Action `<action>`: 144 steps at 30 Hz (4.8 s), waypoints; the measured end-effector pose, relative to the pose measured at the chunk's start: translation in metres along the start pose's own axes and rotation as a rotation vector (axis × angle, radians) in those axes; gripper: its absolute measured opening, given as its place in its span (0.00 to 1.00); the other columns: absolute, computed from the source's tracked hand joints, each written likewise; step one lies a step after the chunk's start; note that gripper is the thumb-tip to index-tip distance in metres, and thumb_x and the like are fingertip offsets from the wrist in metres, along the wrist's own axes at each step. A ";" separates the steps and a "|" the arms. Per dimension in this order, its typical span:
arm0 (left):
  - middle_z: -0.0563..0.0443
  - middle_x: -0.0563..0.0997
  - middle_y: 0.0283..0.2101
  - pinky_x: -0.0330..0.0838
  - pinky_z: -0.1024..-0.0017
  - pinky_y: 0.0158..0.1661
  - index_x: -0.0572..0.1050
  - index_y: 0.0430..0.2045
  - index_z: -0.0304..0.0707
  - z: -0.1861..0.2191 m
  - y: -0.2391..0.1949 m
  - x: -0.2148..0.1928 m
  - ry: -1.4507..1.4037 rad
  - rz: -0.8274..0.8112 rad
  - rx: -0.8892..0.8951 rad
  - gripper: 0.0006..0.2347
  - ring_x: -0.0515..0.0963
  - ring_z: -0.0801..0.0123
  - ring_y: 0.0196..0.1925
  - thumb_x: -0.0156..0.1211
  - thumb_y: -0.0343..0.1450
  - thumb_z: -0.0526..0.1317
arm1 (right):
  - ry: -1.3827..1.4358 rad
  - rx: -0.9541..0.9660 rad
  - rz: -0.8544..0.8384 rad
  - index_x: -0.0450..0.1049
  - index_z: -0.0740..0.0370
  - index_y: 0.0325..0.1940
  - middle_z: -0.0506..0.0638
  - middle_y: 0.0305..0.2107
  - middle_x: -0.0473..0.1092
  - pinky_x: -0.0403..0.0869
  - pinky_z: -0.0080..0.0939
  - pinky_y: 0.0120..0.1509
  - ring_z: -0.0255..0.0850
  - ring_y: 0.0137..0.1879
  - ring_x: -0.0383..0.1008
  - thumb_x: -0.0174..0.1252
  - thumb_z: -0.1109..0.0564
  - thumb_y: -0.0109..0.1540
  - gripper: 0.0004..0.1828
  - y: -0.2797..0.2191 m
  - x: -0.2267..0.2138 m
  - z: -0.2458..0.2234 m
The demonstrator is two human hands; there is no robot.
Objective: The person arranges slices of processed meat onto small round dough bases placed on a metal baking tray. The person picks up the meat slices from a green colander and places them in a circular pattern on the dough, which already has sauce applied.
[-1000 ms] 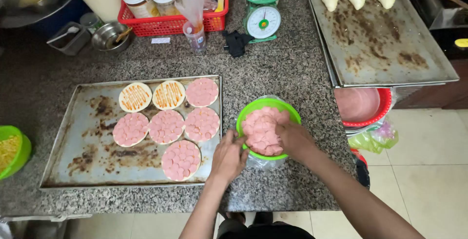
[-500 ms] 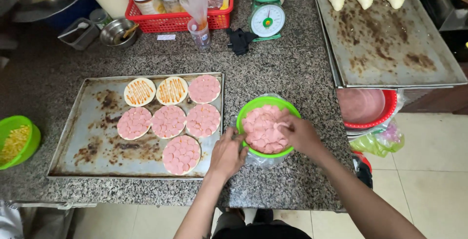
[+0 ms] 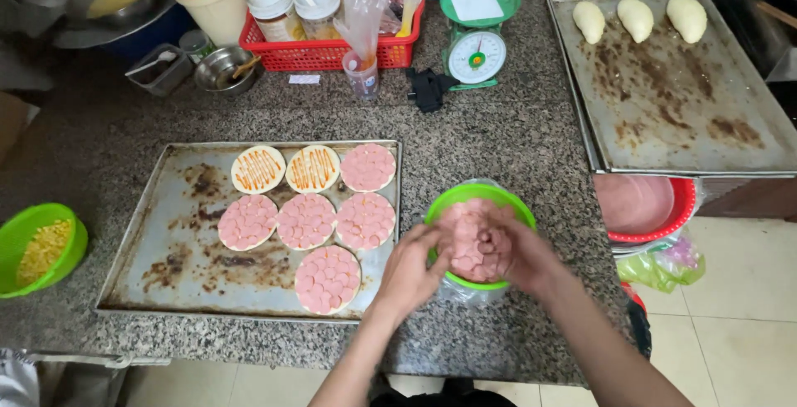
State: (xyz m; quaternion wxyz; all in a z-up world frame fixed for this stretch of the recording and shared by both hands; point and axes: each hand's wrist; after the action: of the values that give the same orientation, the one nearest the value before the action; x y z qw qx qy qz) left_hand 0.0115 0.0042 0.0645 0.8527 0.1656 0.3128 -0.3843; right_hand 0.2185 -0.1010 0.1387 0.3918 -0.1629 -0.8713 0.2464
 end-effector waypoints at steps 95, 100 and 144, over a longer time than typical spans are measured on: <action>0.49 0.84 0.38 0.76 0.53 0.52 0.84 0.35 0.48 -0.304 0.172 -0.200 0.240 0.362 0.088 0.10 0.87 0.48 0.48 0.71 0.82 0.50 | 0.025 -0.120 0.426 0.83 0.76 0.57 0.66 0.29 0.80 0.88 0.77 0.72 0.69 0.59 0.95 0.61 0.53 0.80 0.19 0.337 0.215 0.080; 0.51 0.86 0.44 0.77 0.50 0.54 0.88 0.49 0.50 -0.298 0.153 -0.203 0.162 0.194 0.242 0.09 0.88 0.48 0.51 0.71 0.81 0.49 | -0.002 -0.071 0.395 0.84 0.74 0.57 0.71 0.33 0.85 0.89 0.78 0.69 0.67 0.55 0.95 0.65 0.52 0.78 0.18 0.346 0.209 0.088; 0.54 0.90 0.33 0.78 0.50 0.53 0.90 0.35 0.53 -0.347 0.144 -0.231 0.160 0.377 -0.214 0.06 0.91 0.50 0.43 0.74 0.80 0.48 | -0.147 -0.084 0.378 0.83 0.76 0.61 0.60 0.34 0.81 0.91 0.65 0.65 0.59 0.52 0.95 0.72 0.57 0.76 0.16 0.355 0.178 0.098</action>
State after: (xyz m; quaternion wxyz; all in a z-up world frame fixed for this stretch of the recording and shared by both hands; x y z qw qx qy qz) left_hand -0.1375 0.4071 -0.0364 0.8944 0.1598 0.3821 -0.1687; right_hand 0.0621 0.2476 -0.0074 0.2667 -0.3212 -0.8611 0.2903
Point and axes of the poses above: each hand's wrist, its own y-axis towards the middle knuckle, its own x-axis out of the palm, z = x × y
